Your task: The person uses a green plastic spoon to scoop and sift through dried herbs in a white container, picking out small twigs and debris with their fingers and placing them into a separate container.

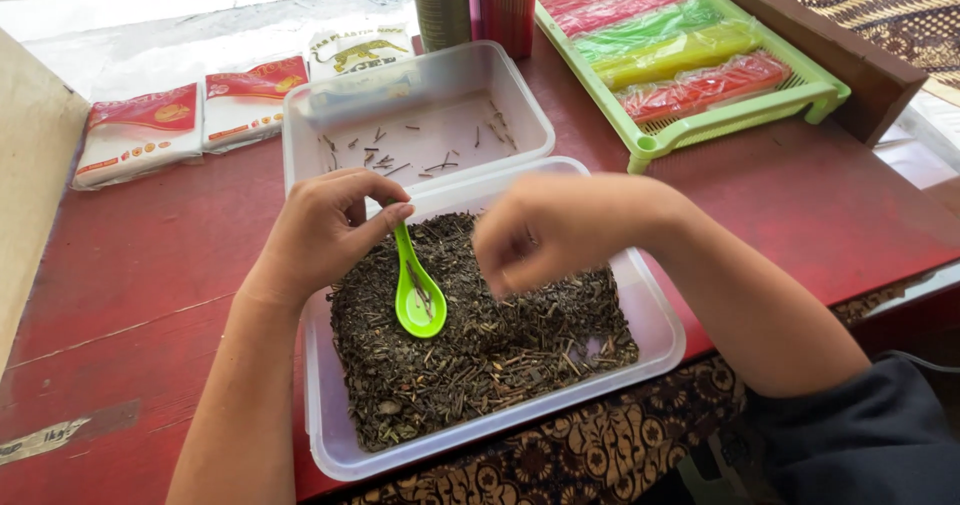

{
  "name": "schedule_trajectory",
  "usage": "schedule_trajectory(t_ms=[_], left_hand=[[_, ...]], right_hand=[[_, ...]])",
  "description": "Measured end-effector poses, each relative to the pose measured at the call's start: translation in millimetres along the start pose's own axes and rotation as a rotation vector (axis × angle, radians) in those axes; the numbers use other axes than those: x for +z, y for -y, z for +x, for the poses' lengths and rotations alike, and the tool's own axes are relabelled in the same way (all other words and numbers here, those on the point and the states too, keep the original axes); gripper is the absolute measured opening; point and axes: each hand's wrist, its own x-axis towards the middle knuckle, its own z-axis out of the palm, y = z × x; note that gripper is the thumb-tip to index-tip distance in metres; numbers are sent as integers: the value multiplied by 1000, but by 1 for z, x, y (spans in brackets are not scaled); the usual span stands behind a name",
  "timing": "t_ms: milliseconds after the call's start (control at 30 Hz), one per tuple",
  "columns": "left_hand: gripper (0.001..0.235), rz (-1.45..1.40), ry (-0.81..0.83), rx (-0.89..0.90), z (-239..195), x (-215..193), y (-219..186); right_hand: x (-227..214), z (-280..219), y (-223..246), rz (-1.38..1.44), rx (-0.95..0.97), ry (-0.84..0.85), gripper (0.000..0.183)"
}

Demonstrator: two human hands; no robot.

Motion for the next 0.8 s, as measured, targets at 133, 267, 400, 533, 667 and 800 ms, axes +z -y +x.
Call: schedule_trajectory(t_ms=[133, 267, 400, 533, 667, 800], left_hand=[[10, -9, -23, -7, -1, 1, -2], [8, -37, -8, -10, 0, 2, 0], [9, -42, 4, -21, 0, 2, 1], [9, -41, 2, -17, -1, 2, -1], [8, -53, 6, -15, -1, 2, 0], [9, -33, 17, -44, -1, 0, -6]], right_hand=[[23, -9, 11, -136, 63, 290, 10], [30, -13, 15, -185, 18, 373, 15], [36, -12, 12, -225, -29, 409, 24], [39, -11, 16, -243, -46, 435, 31], [34, -8, 16, -229, -32, 441, 33], [24, -6, 8, -91, -46, 339, 27]])
